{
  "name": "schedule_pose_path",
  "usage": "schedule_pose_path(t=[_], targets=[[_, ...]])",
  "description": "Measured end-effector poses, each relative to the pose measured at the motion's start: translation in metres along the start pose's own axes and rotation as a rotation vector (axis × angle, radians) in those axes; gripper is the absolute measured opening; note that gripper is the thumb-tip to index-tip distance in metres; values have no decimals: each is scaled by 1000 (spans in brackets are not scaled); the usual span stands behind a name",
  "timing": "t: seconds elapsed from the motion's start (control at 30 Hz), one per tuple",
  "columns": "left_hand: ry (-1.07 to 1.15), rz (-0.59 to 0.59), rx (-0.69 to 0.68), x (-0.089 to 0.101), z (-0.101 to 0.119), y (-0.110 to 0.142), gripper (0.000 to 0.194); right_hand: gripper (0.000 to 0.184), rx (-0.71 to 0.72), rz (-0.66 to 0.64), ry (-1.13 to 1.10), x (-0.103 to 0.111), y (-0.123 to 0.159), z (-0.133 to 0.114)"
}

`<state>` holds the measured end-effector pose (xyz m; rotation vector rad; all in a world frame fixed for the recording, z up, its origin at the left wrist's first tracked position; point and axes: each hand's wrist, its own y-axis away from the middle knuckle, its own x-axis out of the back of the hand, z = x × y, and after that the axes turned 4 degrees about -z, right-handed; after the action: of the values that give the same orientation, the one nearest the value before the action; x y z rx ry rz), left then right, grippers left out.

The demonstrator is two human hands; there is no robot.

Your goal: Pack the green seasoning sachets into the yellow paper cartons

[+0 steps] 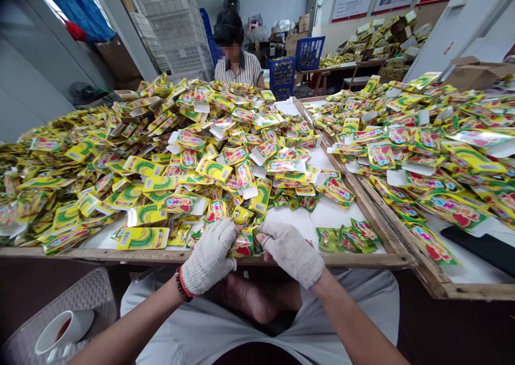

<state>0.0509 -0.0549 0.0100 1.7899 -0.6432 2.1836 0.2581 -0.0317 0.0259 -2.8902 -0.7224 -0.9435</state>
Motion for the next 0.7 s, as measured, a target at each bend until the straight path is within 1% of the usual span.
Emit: schedule_pose_path(t=[0.07,0.1,0.17,0.23,0.27,0.33,0.37,0.43,0.47,0.53,0.6,0.63,0.7], targets=[[-1,-8,18,-1,1,0,63,30,-72,-118,-187,0,5,0],[4,-11,21,-2,2,0,62,32,-76,-174,-272,-2,8,-1],[22,-2,18,-4,4,-1,61,35,-40,-286,-445,-8,11,-3],[68,27,-2,-6,6,-2,60,38,-14,-332,-570,-15,11,-4],[115,52,-21,-6,7,-2,61,38,-24,-321,-597,-17,10,-3],[263,124,-49,-3,7,-2,66,34,-61,-252,-598,-20,8,0],[355,167,-30,0,6,-2,71,32,-72,-207,-580,-20,7,2],[549,232,92,6,5,-2,74,29,-64,-127,-537,-18,6,4],[643,221,168,9,4,-2,69,28,-55,-107,-514,-16,6,4],[793,133,285,14,1,-3,48,29,-47,-102,-463,-13,8,4],[871,46,325,15,-1,-3,31,30,-51,-85,-403,-11,9,3],[890,29,337,15,-2,-3,27,30,-55,-64,-356,-11,10,2],[922,32,357,11,-3,-2,25,30,-64,-19,-244,-13,10,3]])
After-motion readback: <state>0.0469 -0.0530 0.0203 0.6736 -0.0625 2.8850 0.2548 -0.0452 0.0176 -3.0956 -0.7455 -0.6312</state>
